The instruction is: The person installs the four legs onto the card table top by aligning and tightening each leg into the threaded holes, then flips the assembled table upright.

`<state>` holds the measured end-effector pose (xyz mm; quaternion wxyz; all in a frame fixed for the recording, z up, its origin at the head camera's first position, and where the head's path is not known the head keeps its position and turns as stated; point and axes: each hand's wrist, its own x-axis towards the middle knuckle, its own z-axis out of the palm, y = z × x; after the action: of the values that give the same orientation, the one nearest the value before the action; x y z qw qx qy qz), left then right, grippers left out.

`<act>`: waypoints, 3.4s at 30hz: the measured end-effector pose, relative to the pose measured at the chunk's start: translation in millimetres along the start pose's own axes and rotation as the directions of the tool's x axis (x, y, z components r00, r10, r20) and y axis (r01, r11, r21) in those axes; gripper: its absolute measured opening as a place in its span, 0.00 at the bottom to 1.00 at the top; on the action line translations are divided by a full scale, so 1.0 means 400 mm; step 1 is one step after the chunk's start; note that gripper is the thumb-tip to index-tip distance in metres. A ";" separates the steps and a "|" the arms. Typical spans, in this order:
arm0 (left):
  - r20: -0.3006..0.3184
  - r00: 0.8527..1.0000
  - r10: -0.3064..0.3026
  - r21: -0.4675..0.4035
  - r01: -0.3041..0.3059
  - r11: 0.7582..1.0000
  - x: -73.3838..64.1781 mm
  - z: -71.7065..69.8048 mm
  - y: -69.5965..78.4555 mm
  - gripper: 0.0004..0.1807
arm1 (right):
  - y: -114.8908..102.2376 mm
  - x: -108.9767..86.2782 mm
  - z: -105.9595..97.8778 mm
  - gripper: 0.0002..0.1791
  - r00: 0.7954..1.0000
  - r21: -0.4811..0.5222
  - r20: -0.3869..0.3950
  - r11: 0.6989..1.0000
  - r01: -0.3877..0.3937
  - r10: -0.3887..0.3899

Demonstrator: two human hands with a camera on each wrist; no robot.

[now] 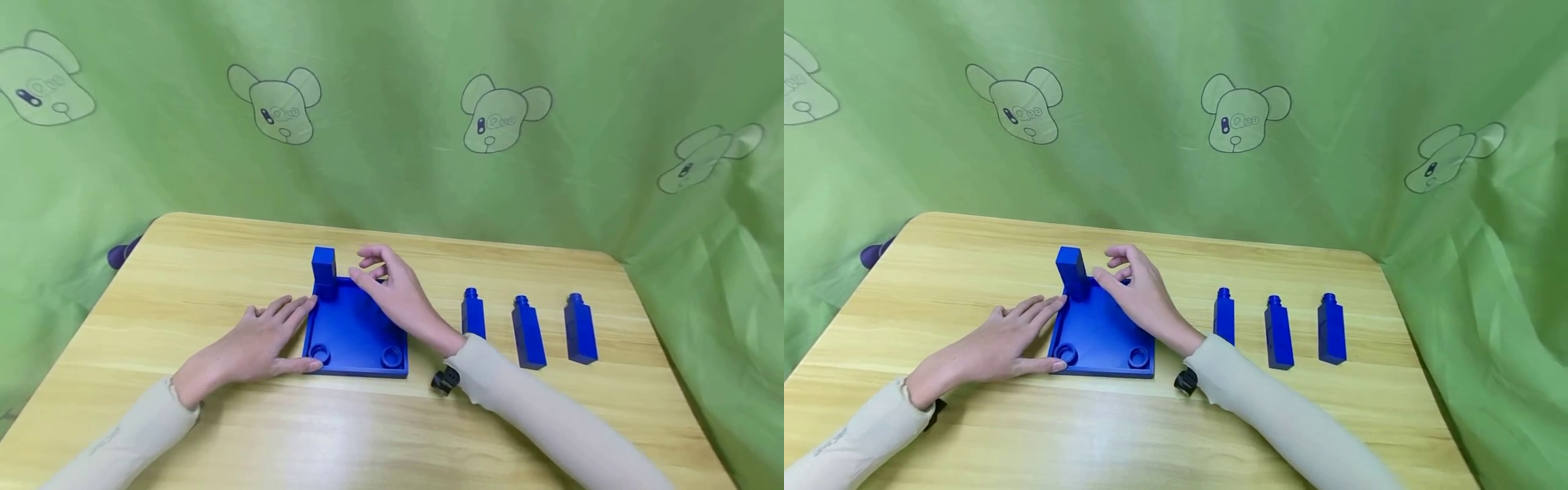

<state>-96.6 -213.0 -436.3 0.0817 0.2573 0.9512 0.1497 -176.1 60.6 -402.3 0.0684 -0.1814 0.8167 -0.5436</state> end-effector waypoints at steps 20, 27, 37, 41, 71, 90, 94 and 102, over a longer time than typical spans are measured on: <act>0.013 1.000 -0.015 -0.015 0.015 1.000 -0.009 0.007 -0.004 0.62 | 0.050 -0.165 -0.231 0.22 0.988 0.027 -0.133 0.996 -0.081 0.084; 0.008 1.000 -0.007 -0.020 0.007 1.000 -0.004 0.009 -0.004 0.62 | 0.070 -0.213 -0.290 0.21 0.979 -0.007 -0.189 0.997 -0.080 0.077; 0.057 0.998 -0.017 -0.018 0.018 1.000 0.004 -0.005 -0.001 0.63 | 0.110 -0.284 -0.383 0.16 0.954 -0.087 -0.296 0.993 -0.077 0.048; 0.066 0.998 -0.023 -0.021 0.024 0.999 0.000 -0.008 -0.002 0.62 | 0.134 -0.312 -0.412 0.13 0.932 -0.009 -0.358 0.998 -0.061 0.054; 0.091 0.995 -0.035 -0.030 0.038 0.999 -0.003 -0.005 0.003 0.62 | 0.318 -0.448 -0.575 0.26 0.765 -0.087 -0.540 0.880 -0.467 0.352; 0.083 0.996 -0.041 -0.020 0.043 0.999 0.003 -0.007 0.003 0.62 | 0.359 -0.468 -0.650 0.35 0.847 -0.341 -0.349 0.788 -0.513 0.401; 0.080 0.996 -0.037 -0.023 0.039 0.999 0.005 -0.009 0.003 0.62 | 0.348 -0.475 -0.651 0.35 0.826 -0.340 -0.378 0.767 -0.544 0.419; 0.073 0.997 -0.029 -0.030 0.032 0.999 0.007 -0.013 0.007 0.62 | 0.339 -0.480 -0.650 0.33 0.795 -0.280 -0.446 0.779 -0.561 0.412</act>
<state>-98.9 -210.6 -430.8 0.1223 0.2467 0.9490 0.1536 -109.2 402.7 -438.6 0.0198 0.1324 0.9263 -0.3521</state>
